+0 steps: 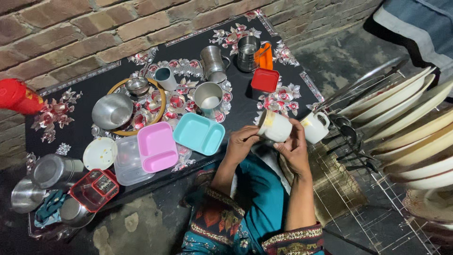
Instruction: The person clears a table by picking up spoons, mugs, and other items and placing them into a dish rack. They handle each item one at a time, inspecting and rotating them before stacking them in the rack.
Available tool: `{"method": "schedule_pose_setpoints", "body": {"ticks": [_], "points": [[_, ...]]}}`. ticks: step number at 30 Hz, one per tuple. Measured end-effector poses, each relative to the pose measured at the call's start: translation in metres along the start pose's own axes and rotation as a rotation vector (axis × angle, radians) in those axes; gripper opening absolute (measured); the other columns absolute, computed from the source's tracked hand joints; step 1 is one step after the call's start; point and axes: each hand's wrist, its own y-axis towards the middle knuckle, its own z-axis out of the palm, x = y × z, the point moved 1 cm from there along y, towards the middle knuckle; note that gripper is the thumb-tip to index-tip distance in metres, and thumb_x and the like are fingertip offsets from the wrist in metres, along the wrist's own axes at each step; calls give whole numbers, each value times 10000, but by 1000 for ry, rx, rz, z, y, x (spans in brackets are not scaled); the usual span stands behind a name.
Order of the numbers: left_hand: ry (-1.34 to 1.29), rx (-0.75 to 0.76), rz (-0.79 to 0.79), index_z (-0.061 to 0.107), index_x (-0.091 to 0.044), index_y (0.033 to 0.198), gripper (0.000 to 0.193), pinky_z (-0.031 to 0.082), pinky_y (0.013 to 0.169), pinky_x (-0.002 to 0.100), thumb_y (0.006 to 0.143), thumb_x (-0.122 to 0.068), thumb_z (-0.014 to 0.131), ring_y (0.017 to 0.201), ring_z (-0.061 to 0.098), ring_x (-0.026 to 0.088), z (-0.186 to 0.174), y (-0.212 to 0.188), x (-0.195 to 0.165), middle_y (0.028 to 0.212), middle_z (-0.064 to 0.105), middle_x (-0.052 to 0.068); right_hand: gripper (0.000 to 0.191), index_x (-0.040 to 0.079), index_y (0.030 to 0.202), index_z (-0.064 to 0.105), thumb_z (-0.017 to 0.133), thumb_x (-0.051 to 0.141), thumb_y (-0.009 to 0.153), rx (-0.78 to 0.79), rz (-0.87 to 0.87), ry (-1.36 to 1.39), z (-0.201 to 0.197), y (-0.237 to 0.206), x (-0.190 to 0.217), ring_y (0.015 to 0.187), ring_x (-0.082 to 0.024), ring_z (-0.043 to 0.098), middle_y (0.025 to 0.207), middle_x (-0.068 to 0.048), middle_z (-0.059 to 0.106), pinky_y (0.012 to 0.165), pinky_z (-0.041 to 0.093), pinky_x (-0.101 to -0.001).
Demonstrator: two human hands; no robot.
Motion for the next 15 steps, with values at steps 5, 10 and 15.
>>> {"method": "schedule_pose_setpoints", "body": {"ticks": [5, 10, 15], "points": [[-54, -8, -120, 737, -7, 1221, 351, 564, 826, 268, 882, -66, 807, 927, 691, 117, 12, -2, -1, 1033, 766, 78, 961, 88, 1601, 323, 854, 62, 801, -70, 62, -31, -6, -7, 1, 1409, -246, 497, 1534, -114, 457, 1143, 463, -389], [-347, 27, -232, 653, -10, 1321, 411, 581, 833, 250, 950, -169, 732, 953, 686, 74, 23, -1, 5, 1078, 761, 30, 843, 28, 1527, 416, 841, 132, 806, -133, 157, -74, -17, -7, -7, 1248, -228, 609, 1396, -125, 588, 1039, 502, -349], [-184, 113, -194, 725, 28, 1198, 320, 563, 778, 268, 971, -193, 772, 891, 679, 89, 24, -2, 5, 989, 769, 75, 655, -56, 1365, 565, 789, 349, 903, -217, 233, -122, -29, -8, -29, 1002, -150, 630, 1170, -110, 676, 866, 524, -285]]}}
